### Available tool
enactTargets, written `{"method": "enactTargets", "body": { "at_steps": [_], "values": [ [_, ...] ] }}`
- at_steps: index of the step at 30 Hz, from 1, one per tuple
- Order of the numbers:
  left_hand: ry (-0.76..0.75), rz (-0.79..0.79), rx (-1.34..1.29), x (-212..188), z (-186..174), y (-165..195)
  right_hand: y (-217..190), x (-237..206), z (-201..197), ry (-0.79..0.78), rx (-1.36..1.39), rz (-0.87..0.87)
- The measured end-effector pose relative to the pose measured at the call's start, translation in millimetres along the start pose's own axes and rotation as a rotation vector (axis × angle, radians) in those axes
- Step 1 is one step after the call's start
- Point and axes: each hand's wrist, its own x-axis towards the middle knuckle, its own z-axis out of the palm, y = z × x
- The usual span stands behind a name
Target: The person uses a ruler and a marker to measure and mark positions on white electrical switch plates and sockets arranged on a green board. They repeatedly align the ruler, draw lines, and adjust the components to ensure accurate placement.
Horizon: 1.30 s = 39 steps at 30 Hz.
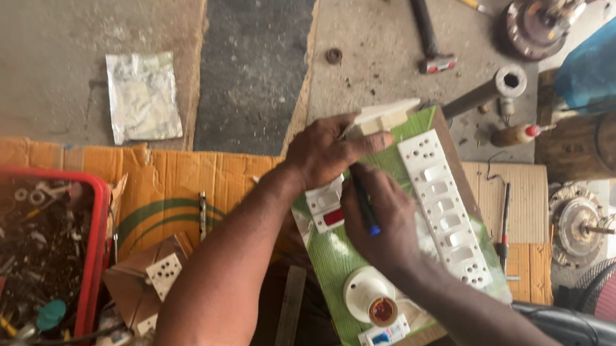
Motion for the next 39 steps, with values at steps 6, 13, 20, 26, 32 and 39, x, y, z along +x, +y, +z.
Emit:
{"method": "enactTargets", "body": {
  "at_steps": [6,13,20,26,32,39],
  "values": [
    [0.021,0.011,-0.007,-3,-3,7,-7,-4,16,0.011,-0.052,0.077],
    [0.038,-0.04,-0.012,-5,-2,15,-11,-5,26,-0.08,-0.072,0.207],
    [-0.015,0.001,-0.204,-6,-2,14,-17,-2,21,0.0,-0.022,0.175],
    [-0.025,-0.031,-0.233,-5,-1,10,-17,2,18,-0.038,-0.01,0.207],
    [-0.016,-0.034,-0.25,-4,-1,9,-16,3,18,-0.109,-0.015,0.272],
    [-0.022,-0.054,-0.202,-5,-3,13,-14,2,18,-0.203,-0.05,0.289]
  ]
}}
